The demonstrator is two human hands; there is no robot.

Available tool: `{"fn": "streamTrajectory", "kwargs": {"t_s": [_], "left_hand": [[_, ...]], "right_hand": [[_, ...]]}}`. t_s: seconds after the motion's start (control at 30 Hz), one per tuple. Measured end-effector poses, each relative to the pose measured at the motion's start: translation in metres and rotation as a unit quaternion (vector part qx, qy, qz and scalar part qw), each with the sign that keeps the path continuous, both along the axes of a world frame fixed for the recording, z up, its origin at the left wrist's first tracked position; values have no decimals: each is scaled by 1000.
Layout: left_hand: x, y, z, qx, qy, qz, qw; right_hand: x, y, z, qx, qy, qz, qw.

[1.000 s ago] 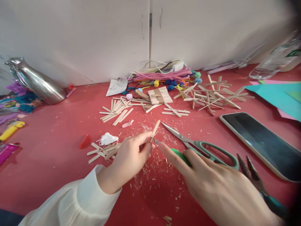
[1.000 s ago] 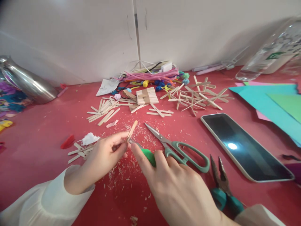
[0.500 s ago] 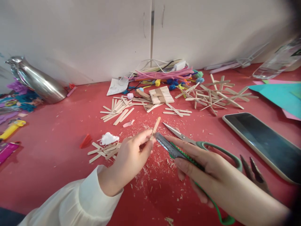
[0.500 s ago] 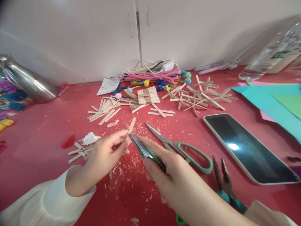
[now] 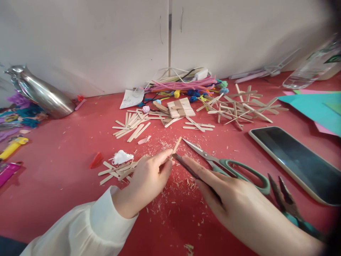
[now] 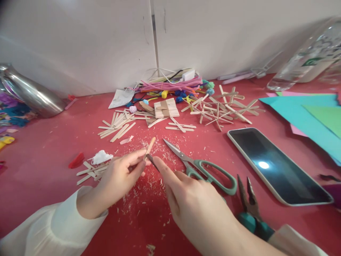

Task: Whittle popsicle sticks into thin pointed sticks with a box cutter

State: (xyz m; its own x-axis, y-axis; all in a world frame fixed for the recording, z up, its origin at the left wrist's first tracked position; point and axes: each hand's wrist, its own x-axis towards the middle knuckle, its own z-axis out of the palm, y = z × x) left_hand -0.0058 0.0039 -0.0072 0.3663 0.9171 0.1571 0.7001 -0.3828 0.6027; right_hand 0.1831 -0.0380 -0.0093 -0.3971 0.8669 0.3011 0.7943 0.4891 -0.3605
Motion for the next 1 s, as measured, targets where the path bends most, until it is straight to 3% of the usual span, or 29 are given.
{"fn": "streamTrajectory", "kwargs": {"t_s": [0.2, 0.47, 0.6, 0.7, 0.77, 0.9, 0.93, 1.0], "left_hand": [[1, 1, 3, -29, -19, -10, 999], [-4, 4, 11, -85, 1, -17, 996], [-6, 6, 10, -136, -33, -14, 990], [-7, 6, 7, -158, -61, 6, 986], [-7, 6, 6, -145, -59, 13, 988], [-5, 4, 7, -76, -15, 16, 997], [-4, 3, 8, -61, -6, 18, 998], [-3, 3, 9, -44, 5, 19, 999]], "right_hand": [[3, -5, -3, 117, -131, -8, 984], [1, -6, 5, 181, -215, -3, 960], [-1, -7, 5, 200, -230, -3, 953], [1, -3, 3, 130, -139, -1, 982], [1, 1, 3, 36, -28, -3, 999], [0, 6, 8, -163, 103, -10, 981], [-1, 6, 8, -180, 107, -12, 978], [-1, 6, 7, -145, 86, -10, 986]]}}
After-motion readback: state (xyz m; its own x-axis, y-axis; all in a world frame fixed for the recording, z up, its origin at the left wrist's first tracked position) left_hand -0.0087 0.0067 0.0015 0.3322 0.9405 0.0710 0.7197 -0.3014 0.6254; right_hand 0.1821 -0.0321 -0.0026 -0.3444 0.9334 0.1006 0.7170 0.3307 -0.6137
